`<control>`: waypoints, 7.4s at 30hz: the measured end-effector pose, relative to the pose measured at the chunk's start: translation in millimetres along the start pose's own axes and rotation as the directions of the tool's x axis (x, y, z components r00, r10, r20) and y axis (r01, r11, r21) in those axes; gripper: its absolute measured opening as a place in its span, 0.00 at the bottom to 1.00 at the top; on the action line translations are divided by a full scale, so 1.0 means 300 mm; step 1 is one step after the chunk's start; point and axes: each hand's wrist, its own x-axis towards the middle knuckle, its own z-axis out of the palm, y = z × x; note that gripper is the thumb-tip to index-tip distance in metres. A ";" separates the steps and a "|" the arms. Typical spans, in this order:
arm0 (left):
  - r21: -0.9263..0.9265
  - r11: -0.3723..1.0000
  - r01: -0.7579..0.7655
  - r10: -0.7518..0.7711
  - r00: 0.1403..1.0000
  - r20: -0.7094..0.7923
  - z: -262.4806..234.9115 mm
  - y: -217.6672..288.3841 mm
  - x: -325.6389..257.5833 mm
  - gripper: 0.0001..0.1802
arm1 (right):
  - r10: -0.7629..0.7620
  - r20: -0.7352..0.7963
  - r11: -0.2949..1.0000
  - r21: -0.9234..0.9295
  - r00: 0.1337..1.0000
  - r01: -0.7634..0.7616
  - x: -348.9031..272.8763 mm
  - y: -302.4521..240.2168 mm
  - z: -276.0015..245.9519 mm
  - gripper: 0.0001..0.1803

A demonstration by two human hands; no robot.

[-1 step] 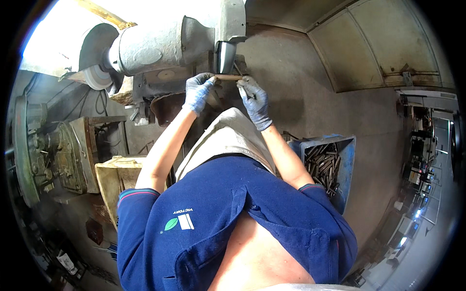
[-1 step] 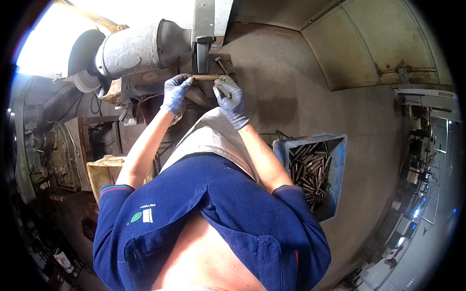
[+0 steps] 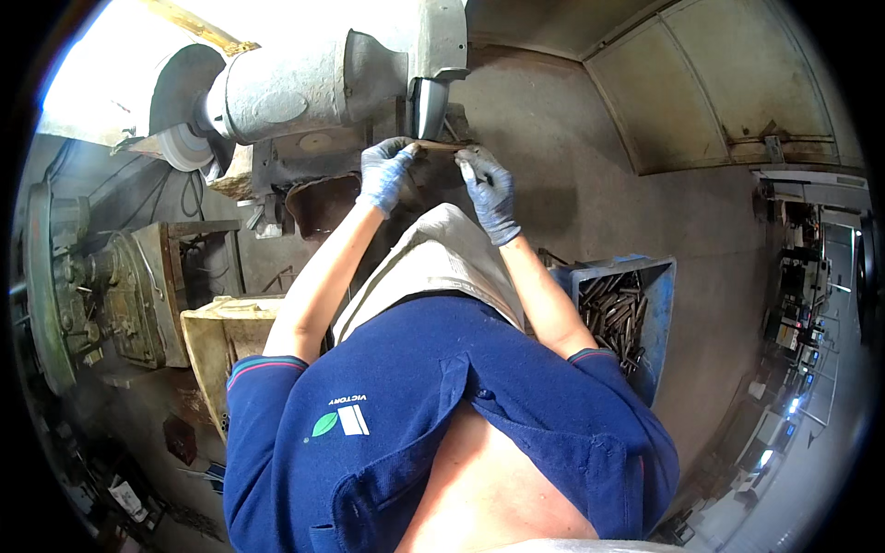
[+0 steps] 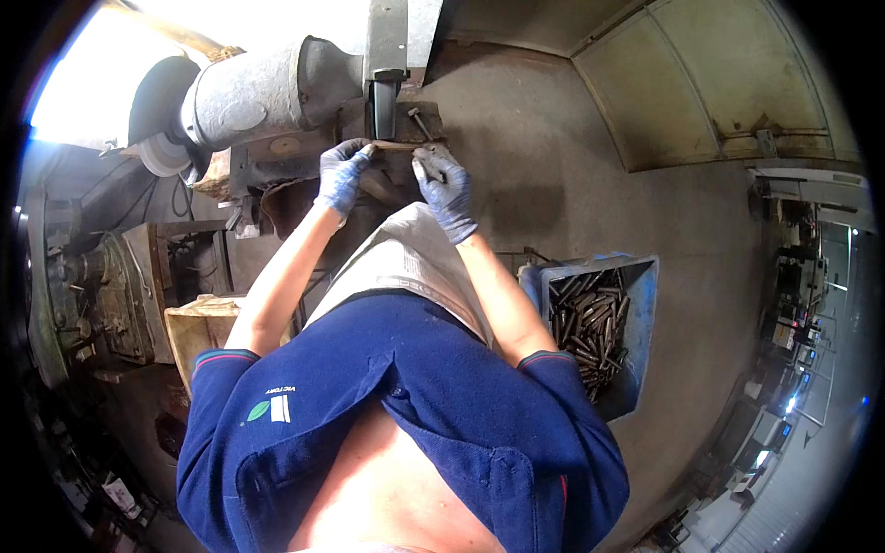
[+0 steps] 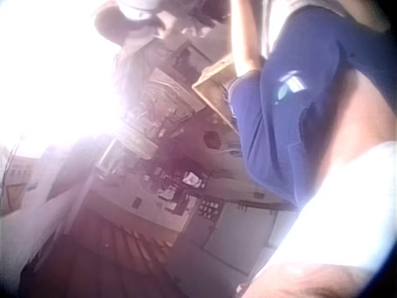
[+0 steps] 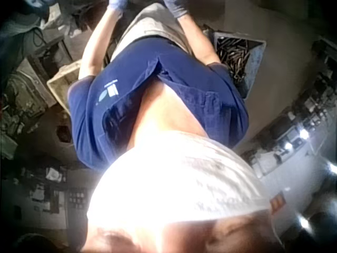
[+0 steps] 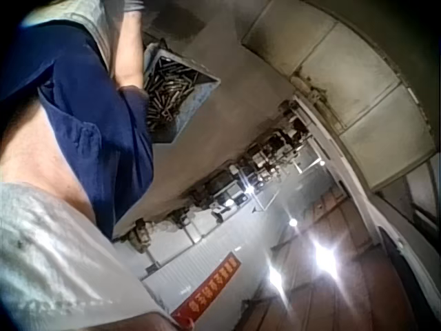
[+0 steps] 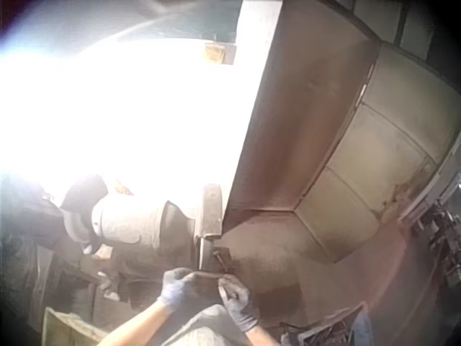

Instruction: The person picks up metal parts from a bin, grinds the ends of the parts against a bench grinder wheel, and then places them into another bin.

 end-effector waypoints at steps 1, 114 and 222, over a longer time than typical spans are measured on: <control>-0.042 0.999 0.015 -0.015 1.000 -0.007 0.017 -0.018 0.010 0.06 | 0.046 -0.021 0.999 0.025 0.999 -0.046 0.004 0.011 -0.006 0.08; 0.331 0.933 0.146 -0.046 0.956 -0.291 -0.599 0.056 -0.546 0.11 | 0.722 0.198 0.692 -0.173 0.663 -0.701 -0.481 0.034 -0.380 0.16; -0.187 0.977 0.101 -0.120 0.989 -0.091 0.032 -0.007 -0.045 0.05 | 0.139 0.015 0.980 0.140 0.990 -0.139 -0.019 -0.023 0.016 0.08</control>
